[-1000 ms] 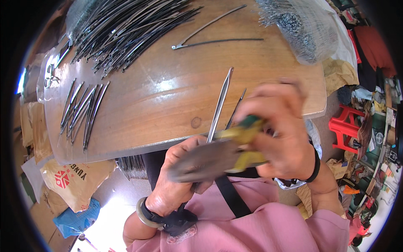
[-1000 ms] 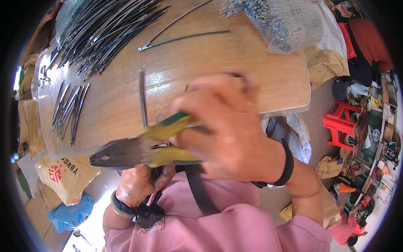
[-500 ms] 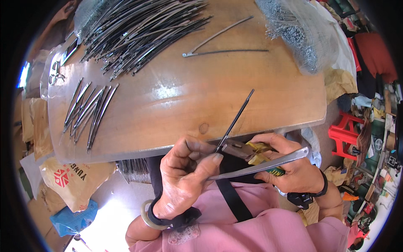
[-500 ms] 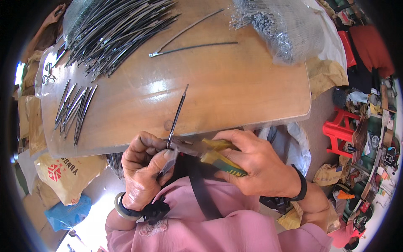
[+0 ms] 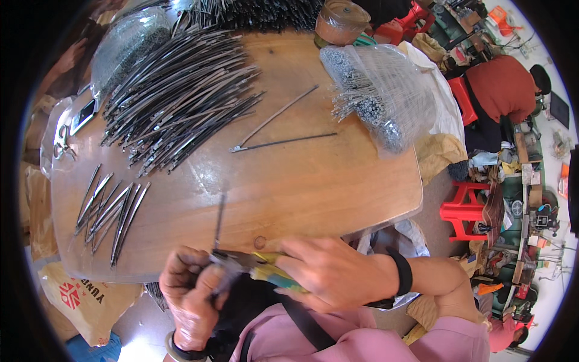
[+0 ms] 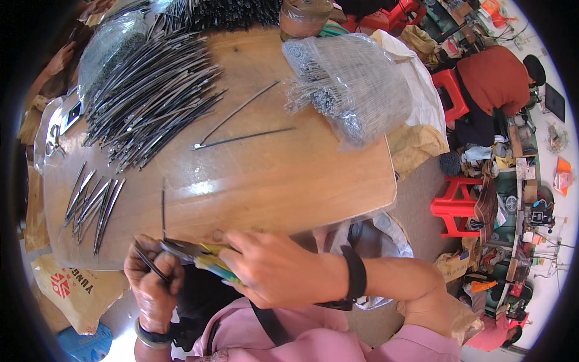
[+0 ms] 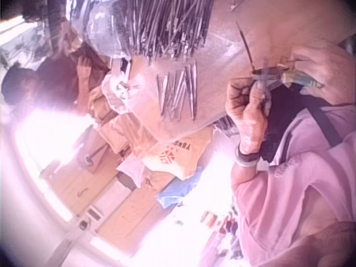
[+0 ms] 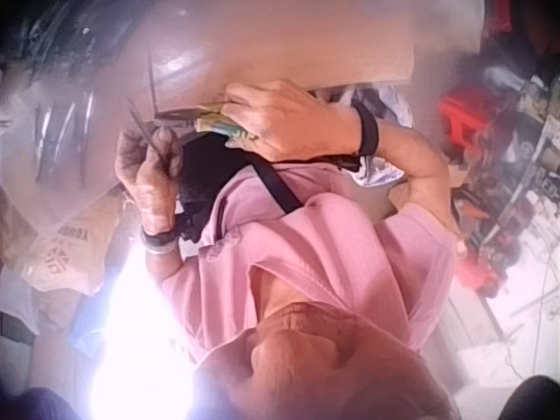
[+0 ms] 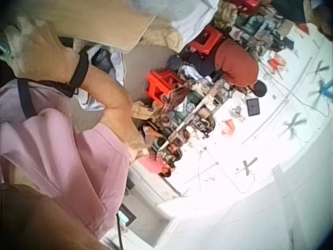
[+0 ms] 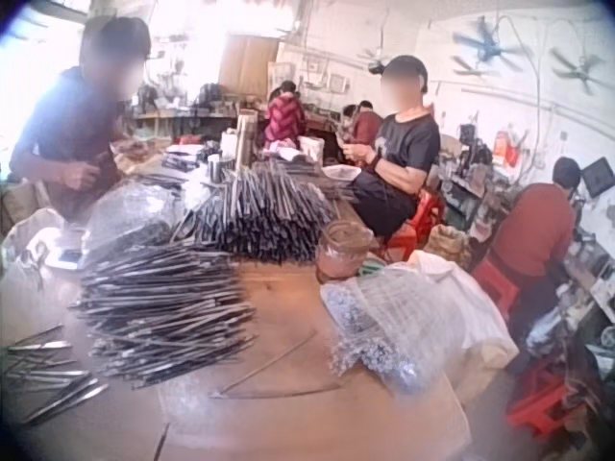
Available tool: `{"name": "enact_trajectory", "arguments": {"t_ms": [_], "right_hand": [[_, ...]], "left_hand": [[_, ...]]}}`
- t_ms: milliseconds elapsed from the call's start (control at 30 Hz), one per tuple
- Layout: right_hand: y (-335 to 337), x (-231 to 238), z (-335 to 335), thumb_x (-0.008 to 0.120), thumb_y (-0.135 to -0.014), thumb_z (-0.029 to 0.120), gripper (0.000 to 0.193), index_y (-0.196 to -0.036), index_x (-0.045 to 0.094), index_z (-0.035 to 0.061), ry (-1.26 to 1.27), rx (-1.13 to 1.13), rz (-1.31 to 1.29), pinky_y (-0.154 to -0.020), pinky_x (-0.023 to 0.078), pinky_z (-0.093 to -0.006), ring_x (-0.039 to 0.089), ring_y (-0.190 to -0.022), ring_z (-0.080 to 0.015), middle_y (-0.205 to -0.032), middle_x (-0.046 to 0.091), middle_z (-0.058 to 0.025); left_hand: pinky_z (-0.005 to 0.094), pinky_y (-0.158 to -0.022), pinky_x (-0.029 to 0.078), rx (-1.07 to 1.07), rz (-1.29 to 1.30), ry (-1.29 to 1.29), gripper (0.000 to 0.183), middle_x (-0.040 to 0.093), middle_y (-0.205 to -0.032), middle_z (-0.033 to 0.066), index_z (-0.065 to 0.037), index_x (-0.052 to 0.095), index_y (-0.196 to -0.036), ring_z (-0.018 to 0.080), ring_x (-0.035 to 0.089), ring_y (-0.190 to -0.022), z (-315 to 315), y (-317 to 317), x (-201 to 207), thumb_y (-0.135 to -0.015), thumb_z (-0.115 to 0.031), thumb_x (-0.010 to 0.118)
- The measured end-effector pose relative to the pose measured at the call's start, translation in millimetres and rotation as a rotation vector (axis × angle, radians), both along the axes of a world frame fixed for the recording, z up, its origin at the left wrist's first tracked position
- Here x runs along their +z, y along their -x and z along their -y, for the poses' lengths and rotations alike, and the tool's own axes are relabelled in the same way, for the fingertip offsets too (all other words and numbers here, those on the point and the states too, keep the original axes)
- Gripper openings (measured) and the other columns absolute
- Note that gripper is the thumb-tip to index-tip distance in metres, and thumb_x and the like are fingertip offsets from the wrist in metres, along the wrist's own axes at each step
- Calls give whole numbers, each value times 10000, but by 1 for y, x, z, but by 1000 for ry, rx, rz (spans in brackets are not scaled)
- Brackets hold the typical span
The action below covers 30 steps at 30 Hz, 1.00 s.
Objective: The person straightens thin metal rods by hand and using pliers, picking them up individually or in small groups from a large pile on a table and sorting them into smaller groups after straightening.
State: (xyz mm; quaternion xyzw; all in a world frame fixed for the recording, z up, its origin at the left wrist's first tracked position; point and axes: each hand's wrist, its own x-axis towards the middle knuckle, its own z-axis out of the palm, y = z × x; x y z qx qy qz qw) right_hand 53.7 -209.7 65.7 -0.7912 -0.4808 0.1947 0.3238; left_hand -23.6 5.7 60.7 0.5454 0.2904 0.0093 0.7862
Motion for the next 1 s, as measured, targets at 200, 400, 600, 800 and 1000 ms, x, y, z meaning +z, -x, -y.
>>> {"name": "enact_trajectory", "arguments": {"t_ms": [200,400,600,800,1000], "right_hand": [[-63,26,23,678,-790,142,227,-980,649,21,37,-184,384,-712,511,-397,602,-891,-329,-1036,584,-157],[-136,12,54,622,-635,87,174,-787,598,6,208,-141,961,-687,490,-357,556,-821,-274,-1001,566,-139],[-120,16,43,695,-613,55,225,-784,564,-12,-104,-251,994,-677,513,-378,603,-830,-301,-1042,574,-175],[-99,54,74,716,-717,-8,190,-899,663,-18,-177,-720,986,-762,509,-341,636,-897,-286,-1056,617,-185],[-78,40,129,689,-754,-7,139,-884,647,-34,-213,-966,900,-737,509,-332,643,-825,-318,-997,616,-185]], "left_hand": [[257,-430,370,109,-54,-524,92,562,-703,71,2,522,-865,120,490,-497,-87,34,2,-849,16,612],[348,-779,461,-121,203,-1497,319,607,-884,134,47,595,-1012,272,598,-827,-100,4,-1,-695,42,626],[278,-564,426,-369,262,-986,113,581,-717,119,58,648,-874,177,568,-586,-31,-58,30,-761,61,640],[452,-724,475,-575,485,-1489,235,541,-939,196,3,587,-1000,397,554,-856,8,-143,-24,-777,-19,659],[488,-665,463,-565,423,-1506,99,549,-828,171,12,554,-847,400,582,-789,4,-142,-27,-804,-32,631]]}}
